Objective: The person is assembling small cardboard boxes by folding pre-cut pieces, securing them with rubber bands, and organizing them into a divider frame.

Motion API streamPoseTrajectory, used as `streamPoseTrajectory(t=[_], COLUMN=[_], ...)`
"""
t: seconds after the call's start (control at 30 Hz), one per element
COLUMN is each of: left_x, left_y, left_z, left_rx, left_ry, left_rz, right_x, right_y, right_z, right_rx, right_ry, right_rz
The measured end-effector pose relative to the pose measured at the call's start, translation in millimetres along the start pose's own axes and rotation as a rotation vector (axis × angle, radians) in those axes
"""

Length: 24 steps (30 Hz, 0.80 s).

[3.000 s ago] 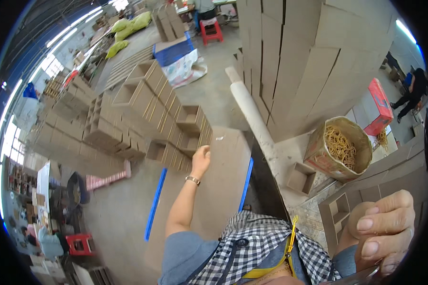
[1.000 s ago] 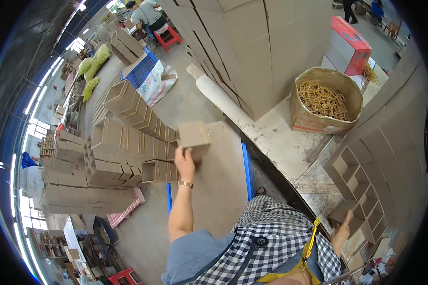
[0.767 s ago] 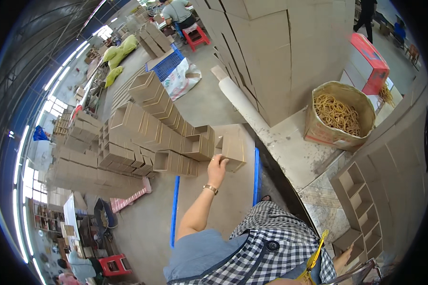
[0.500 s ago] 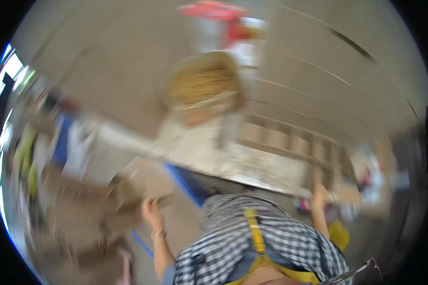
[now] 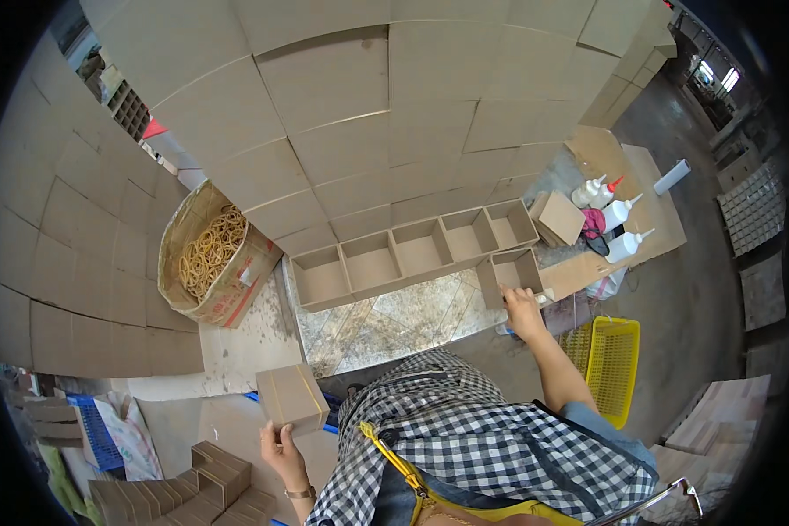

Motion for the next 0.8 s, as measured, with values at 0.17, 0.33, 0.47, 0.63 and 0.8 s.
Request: streamPoseTrajectory(t=[0.17, 0.33, 0.47, 0.63, 0.8], left_x=[-3, -8, -8, -4, 18], left_y=[40, 56, 68, 93, 119], left_z=[15, 35, 46, 44, 43], left_rx=[0.046, 0.081, 0.059, 0.084, 0.002], left_ry=[-0.028, -0.120, -0.149, -0.178, -0.142], left_rz=[0.033, 0.077, 0.170, 0.225, 0.345], right_x=[-7, 0, -3, 2, 26], right_y=[26, 40, 45, 26, -65], right_z=[0, -7, -9, -35, -56], right_rx=[-0.042, -0.003, -0.030, -0.130, 0.161], right_ry=[0.020, -0.001, -0.012, -0.007, 0.203], right_rz=[-0.001, -0.035, -0.046, -0.064, -0.271])
Point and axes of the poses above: each hand's wrist, its own x-axis towards the middle knuckle, its own z-axis out of the palm, y = z × x, the point moved 5 cm from there along x, towards the middle knuckle, and after that the axes turned 3 degrees about y, right-handed, at the moved point
